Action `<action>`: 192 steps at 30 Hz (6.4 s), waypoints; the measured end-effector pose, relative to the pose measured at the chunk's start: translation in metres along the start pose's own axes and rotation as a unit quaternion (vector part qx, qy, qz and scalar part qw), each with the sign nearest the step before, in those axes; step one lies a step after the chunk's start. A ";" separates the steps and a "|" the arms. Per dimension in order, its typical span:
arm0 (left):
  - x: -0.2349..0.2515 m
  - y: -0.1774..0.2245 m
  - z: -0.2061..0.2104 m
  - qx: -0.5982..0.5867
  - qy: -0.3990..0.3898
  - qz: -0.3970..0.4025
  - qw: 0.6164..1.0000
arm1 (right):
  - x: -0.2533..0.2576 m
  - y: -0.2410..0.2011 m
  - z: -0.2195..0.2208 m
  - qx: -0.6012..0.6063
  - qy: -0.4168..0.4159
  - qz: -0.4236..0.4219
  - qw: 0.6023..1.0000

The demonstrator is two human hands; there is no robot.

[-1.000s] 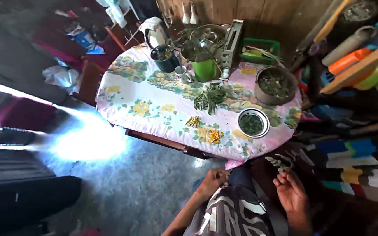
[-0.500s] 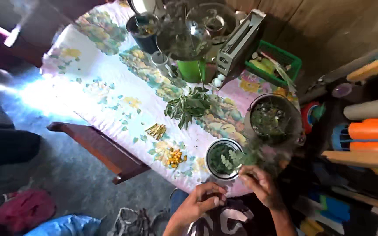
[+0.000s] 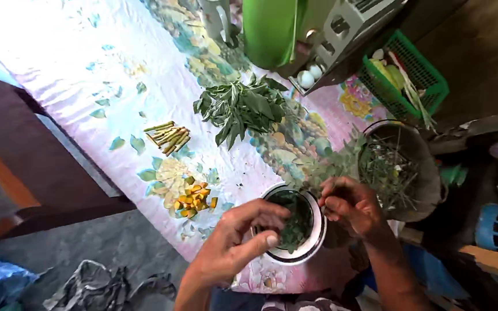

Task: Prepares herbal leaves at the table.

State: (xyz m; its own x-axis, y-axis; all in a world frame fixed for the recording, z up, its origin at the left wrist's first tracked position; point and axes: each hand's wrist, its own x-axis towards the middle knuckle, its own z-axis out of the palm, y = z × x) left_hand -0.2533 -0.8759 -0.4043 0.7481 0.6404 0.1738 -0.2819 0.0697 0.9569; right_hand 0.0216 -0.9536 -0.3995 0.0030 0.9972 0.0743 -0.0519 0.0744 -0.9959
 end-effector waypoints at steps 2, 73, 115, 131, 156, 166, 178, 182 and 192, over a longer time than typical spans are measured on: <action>-0.004 -0.002 -0.002 0.038 0.044 0.022 0.998 | -0.004 0.010 -0.001 0.009 -0.016 -0.003 1.000; 0.028 -0.064 0.065 0.051 0.047 0.101 0.992 | -0.008 0.033 -0.010 -0.184 -0.069 -0.213 0.957; -0.010 -0.062 0.084 -0.056 0.148 0.152 0.976 | -0.026 0.024 0.017 -0.208 -0.088 -0.256 0.940; -0.013 -0.060 0.093 0.008 0.146 0.106 0.984 | -0.033 0.024 0.008 -0.335 -0.094 -0.312 0.884; -0.009 -0.055 0.095 -0.033 0.205 0.064 0.976 | -0.030 0.036 0.007 -0.237 -0.064 -0.288 0.926; -0.011 -0.065 0.101 -0.076 0.193 0.044 0.977 | -0.032 0.074 -0.001 -0.233 -0.018 -0.341 0.911; -0.014 -0.075 0.109 -0.008 0.245 0.100 0.964 | -0.032 0.074 0.009 -0.164 -0.012 -0.266 0.950; -0.014 -0.081 0.108 0.032 0.255 0.116 0.959 | -0.041 0.068 0.006 -0.190 -0.029 -0.218 0.957; -0.020 -0.080 0.099 0.134 0.281 0.123 0.942 | -0.035 0.055 0.002 -0.211 -0.043 -0.217 0.952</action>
State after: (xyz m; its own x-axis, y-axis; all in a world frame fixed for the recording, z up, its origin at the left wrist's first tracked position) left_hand -0.1866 -0.9705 -0.4610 0.2226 0.9209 0.3201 -0.1866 -0.2820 0.9411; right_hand 0.0165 -0.9845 -0.4569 -0.1510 0.8697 0.4699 0.3418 0.4920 -0.8007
